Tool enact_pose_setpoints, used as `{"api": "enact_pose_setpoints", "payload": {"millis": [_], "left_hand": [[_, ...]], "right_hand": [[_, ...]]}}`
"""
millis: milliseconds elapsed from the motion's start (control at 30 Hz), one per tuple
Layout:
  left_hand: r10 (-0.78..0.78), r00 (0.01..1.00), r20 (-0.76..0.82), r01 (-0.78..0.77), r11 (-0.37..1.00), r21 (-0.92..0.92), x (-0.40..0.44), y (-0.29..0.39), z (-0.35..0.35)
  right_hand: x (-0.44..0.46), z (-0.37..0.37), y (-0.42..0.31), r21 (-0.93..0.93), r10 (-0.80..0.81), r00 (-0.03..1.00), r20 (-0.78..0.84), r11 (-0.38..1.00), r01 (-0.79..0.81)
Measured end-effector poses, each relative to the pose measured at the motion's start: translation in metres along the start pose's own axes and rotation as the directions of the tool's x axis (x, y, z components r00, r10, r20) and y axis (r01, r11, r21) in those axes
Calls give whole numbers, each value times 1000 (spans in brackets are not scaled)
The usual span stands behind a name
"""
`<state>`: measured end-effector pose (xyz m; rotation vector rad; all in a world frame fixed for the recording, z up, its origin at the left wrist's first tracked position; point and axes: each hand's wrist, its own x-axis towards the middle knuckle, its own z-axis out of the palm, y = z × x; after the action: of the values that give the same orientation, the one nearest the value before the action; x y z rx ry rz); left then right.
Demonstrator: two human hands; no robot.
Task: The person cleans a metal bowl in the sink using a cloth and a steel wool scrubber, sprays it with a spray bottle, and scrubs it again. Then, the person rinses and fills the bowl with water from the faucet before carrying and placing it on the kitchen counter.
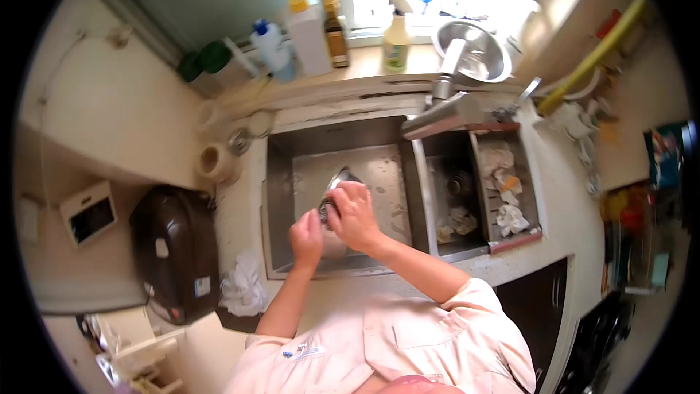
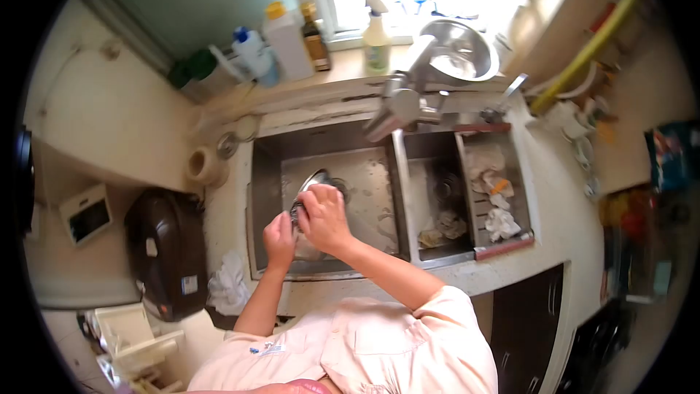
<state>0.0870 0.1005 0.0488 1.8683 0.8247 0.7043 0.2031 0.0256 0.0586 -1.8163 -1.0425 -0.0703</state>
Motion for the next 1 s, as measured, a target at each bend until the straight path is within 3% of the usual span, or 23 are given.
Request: {"api": "enact_pose_setpoints", "payload": {"millis": [33, 67, 133, 167, 233, 300, 333, 367, 433, 500, 567, 600, 633, 700, 767, 800, 900, 967, 1000], "left_hand": [[10, 1000, 19, -9, 1000, -10, 0, -4, 2], [23, 999, 46, -25, 999, 44, -2, -2, 1], [-2, 998, 66, -4, 997, 80, -8, -1, 1], [-30, 998, 63, 25, 997, 72, -7, -4, 1], [-35, 999, 35, 34, 999, 22, -2, -10, 5], [0, 1000, -5, 0, 998, -58, -2, -12, 11], [-27, 999, 40, 28, 999, -24, -9, -1, 12], [-19, 999, 45, 19, 1000, -4, -13, -4, 13], [11, 999, 54, -14, 999, 41, -8, -13, 10], [-28, 999, 40, 29, 999, -17, -7, -12, 12], [-17, 999, 29, 17, 999, -32, -9, -14, 13], [17, 999, 31, -16, 999, -30, -13, -8, 14], [23, 999, 30, -23, 999, -25, -16, -2, 16], [46, 999, 28, -46, 999, -5, -14, 9, 16], [48, 998, 43, -48, 999, -11, -5, -2, 22], [46, 997, 55, -46, 999, -11, -5, -5, 22], [63, 995, 73, -69, 995, 79, -11, -8, 17], [47, 997, 66, -47, 999, -5, -14, -18, 9], [45, 997, 64, -42, 998, -53, -13, -20, 6]], "right_hand": [[2, -1, 3, 16, 26, 1000, 9, 1000, -27], [4, 9, 22, 48, 209, 978, -9, 977, -208], [4, 33, 74, 141, 542, 841, -14, 833, -534], [1, 22, 41, 60, 427, 898, -104, 904, -423], [-19, 22, 7, 11, -42, 992, -116, 999, 44], [-13, 8, -1, -10, -63, 998, -8, 998, 62], [4, 20, 44, 85, 366, 926, -92, 930, -359], [7, 15, 51, 29, 522, 852, -21, 853, -522], [-11, 22, 28, -140, 333, 939, -86, 929, -342], [-24, 12, 2, -43, 6, 1000, -9, 999, -6], [-13, 12, 34, 79, 183, 983, 18, 980, -184], [-3, 14, 59, 170, 407, 911, -70, 905, -391], [1, 12, 67, 65, 591, 804, -67, 806, -588], [-7, 10, 43, 28, 489, 865, -115, 872, -489], [-24, -1, 6, -71, 208, 975, 78, 977, -203], [-32, 7, 10, -14, 29, 1000, -11, 999, -29], [-10, 10, 67, 75, 477, 875, 85, 873, -483], [-8, 25, 137, 245, 535, 799, 276, 764, -597], [0, 7, 123, 455, 531, 771, 350, 623, -636]]}}
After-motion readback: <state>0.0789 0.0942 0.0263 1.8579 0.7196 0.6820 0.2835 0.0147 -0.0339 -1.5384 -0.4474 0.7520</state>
